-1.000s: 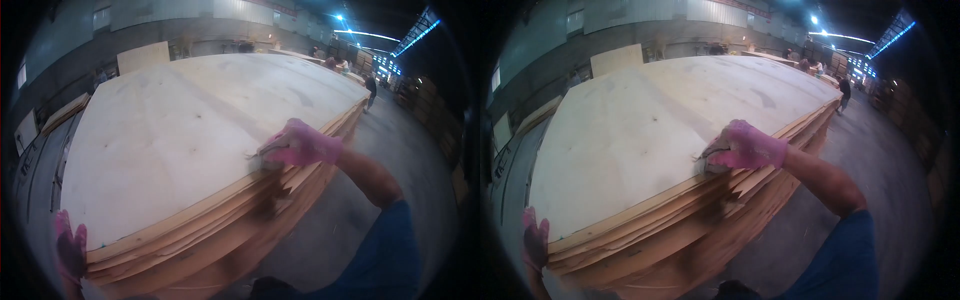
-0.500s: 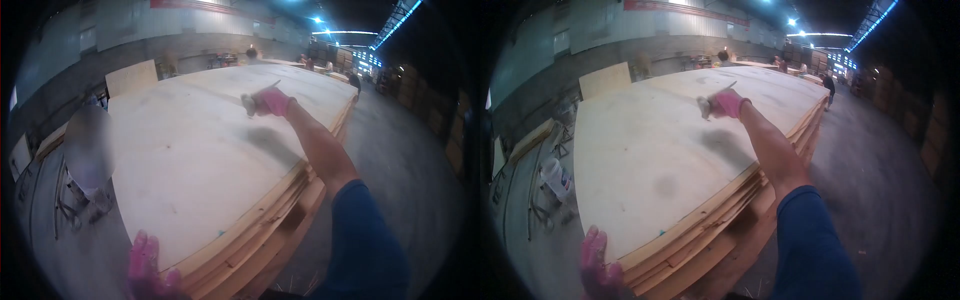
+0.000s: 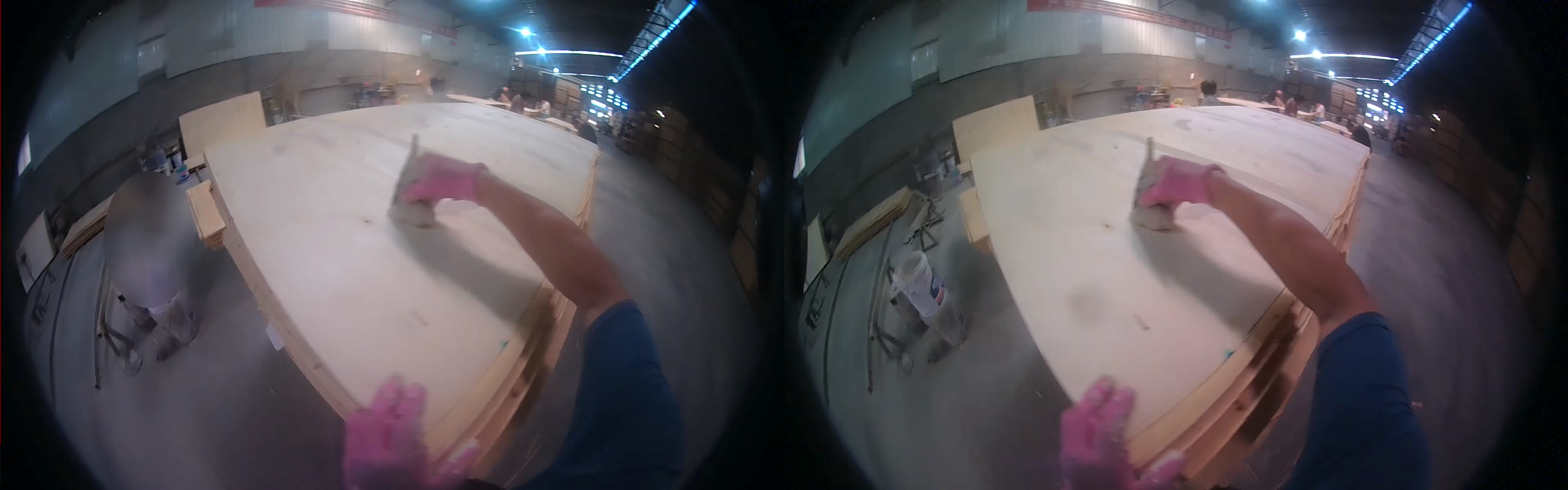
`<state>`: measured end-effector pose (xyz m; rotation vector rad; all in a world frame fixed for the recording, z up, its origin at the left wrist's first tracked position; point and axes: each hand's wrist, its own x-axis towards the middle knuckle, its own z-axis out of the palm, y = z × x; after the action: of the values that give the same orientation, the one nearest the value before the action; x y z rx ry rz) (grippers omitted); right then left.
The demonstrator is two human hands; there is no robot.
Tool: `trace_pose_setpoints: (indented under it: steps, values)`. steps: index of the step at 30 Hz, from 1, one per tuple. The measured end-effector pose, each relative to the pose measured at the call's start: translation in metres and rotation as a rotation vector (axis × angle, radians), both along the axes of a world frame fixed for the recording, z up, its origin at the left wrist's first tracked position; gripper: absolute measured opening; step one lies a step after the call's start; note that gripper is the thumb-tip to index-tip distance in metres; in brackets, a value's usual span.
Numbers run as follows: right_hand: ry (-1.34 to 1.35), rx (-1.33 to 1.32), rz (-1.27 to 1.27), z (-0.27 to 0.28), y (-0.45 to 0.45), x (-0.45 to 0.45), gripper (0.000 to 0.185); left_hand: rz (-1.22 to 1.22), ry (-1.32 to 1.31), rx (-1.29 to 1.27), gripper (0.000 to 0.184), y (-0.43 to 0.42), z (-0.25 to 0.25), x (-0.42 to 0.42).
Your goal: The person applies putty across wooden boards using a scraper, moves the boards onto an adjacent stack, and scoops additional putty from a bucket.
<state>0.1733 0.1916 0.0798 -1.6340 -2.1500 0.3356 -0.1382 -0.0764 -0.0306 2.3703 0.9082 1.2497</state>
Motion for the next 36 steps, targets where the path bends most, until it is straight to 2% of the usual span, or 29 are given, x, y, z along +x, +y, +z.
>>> trace_pose_setpoints:
  steps: [2, 4, 5, 7, 8, 10, 11, 13, 16, 19, 20, 23, 25, 26, 28, 29, 30, 32, 34, 36]
  values:
    - [-0.018, -0.024, -0.212, 0.011, -0.007, -0.069, 0.034, -0.135, -0.046, -0.024, 0.081, 0.011, -0.008, -0.040]
    - [0.005, 0.002, -0.197, 0.005, -0.012, -0.085, 0.037, -0.238, -0.017, -0.109, 0.083, 0.024, -0.028, -0.098]
    - [0.032, -0.110, -0.103, 0.009, -0.028, -0.090, 0.031, -0.214, -0.015, -0.216, 0.080, 0.038, -0.045, -0.138]
    - [0.113, -0.159, -0.190, 0.023, -0.088, -0.119, 0.026, -0.129, -0.087, -0.463, 0.066, 0.066, -0.110, -0.218]
    - [0.166, -0.186, -0.233, 0.023, -0.119, -0.139, 0.023, -0.065, -0.277, -0.856, 0.058, 0.068, -0.101, -0.248]
    - [0.111, -0.251, -0.510, 0.023, -0.163, -0.161, 0.023, -0.032, -0.002, -0.907, 0.055, 0.105, -0.131, -0.323]
    - [0.158, -0.231, -0.560, 0.020, -0.181, -0.179, 0.025, -0.059, 0.036, -0.920, 0.054, 0.124, -0.127, -0.342]
    - [0.224, -0.175, -0.625, 0.022, -0.203, -0.199, 0.030, -0.088, 0.076, -0.933, 0.053, 0.160, -0.129, -0.344]
    - [0.013, -0.177, -0.669, 0.017, -0.199, -0.259, 0.027, -0.300, 0.089, -0.580, 0.053, 0.246, -0.146, -0.344]
    - [0.441, -0.043, -0.157, 0.007, -0.170, -0.325, 0.024, -0.381, 0.195, -0.344, 0.052, 0.320, -0.153, -0.348]
    - [0.514, -0.039, -0.113, 0.001, -0.157, -0.347, 0.024, -0.386, 0.245, -0.278, 0.051, 0.342, -0.151, -0.349]
    - [0.724, -0.106, -0.030, -0.052, -0.099, -0.399, 0.031, -0.307, 0.203, -0.321, 0.036, 0.395, -0.174, -0.386]
    - [0.967, -0.171, -0.174, -0.095, -0.047, -0.431, 0.020, -0.228, 0.343, -0.019, 0.028, 0.438, -0.247, -0.443]
    - [1.022, -0.132, -0.229, -0.107, -0.017, -0.441, 0.024, -0.186, 0.379, -0.070, 0.026, 0.453, -0.279, -0.481]
    - [1.132, -0.074, -0.359, -0.125, 0.039, -0.460, 0.033, -0.102, 0.436, -0.154, 0.025, 0.485, -0.299, -0.514]
    - [1.496, -0.014, -0.517, -0.131, 0.076, -0.483, 0.031, -0.063, 0.474, -0.198, 0.026, 0.493, -0.304, -0.530]
    - [1.586, -0.022, -0.544, -0.129, 0.109, -0.499, 0.028, -0.029, 0.523, -0.249, 0.026, 0.499, -0.309, -0.551]
    - [1.751, -0.014, -0.592, -0.113, 0.178, -0.517, 0.023, -0.155, 0.348, -0.189, 0.029, 0.546, -0.265, -0.532]
    - [1.798, 0.117, -0.525, -0.110, 0.242, -0.547, 0.020, -0.246, 0.198, -0.158, 0.031, 0.614, -0.230, -0.504]
    - [1.843, 0.224, -0.483, -0.110, 0.296, -0.576, 0.020, -0.290, -0.225, -0.473, 0.044, 0.664, -0.147, -0.474]
